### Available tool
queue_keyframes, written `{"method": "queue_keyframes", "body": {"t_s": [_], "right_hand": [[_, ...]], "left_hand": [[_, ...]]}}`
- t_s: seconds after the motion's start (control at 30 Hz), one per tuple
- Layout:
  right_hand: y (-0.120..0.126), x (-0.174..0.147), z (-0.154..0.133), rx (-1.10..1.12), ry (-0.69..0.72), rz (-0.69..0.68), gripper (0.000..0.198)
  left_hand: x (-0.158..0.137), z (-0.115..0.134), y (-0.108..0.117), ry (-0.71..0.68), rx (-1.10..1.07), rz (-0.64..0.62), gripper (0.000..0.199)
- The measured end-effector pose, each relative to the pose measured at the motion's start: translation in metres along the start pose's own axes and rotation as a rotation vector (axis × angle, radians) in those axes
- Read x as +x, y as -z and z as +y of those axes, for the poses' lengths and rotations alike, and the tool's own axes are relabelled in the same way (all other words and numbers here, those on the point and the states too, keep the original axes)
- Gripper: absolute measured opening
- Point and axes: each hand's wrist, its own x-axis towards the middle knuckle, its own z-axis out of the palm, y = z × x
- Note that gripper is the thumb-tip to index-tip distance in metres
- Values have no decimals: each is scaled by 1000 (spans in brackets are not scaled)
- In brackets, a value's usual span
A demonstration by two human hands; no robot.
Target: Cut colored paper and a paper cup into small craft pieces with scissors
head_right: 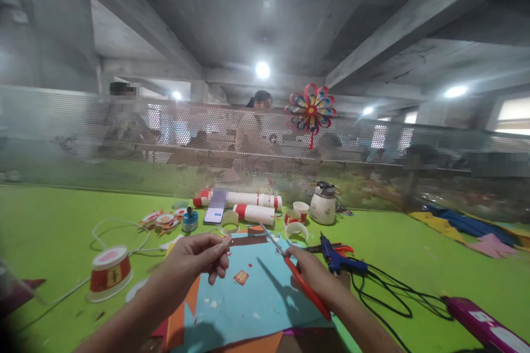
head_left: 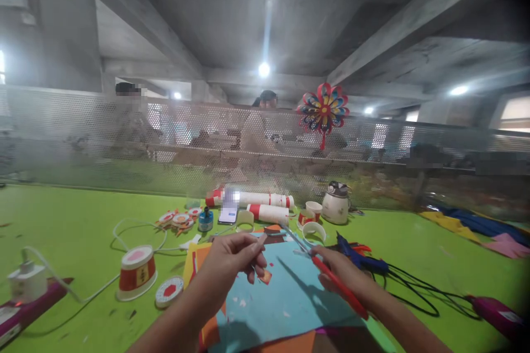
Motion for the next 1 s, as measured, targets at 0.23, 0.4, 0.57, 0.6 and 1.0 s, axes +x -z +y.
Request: {"method": "queue_keyframes", "body": {"t_s": [0.23, 0.4, 0.57, 0.6, 1.0], "right_hand": [[4, -31, -47, 205, 314, -103, 39], [-10, -33, -55, 190, 282, -109, 27], [-13, -34, -52, 127, 257, -102, 40], [-13, -35, -53, 119, 260, -100, 43], [-16, -38, -55, 84, 360, -134, 65]], "left_hand": [[6, -14, 16, 43, -18, 74, 26], [3, -12, 16, 66, -3, 139, 22], [1, -13, 11, 56, -22, 132, 18], [1, -14, 10, 63, -17, 123, 18], [0, -20, 11, 35, 71, 42, 14]]}}
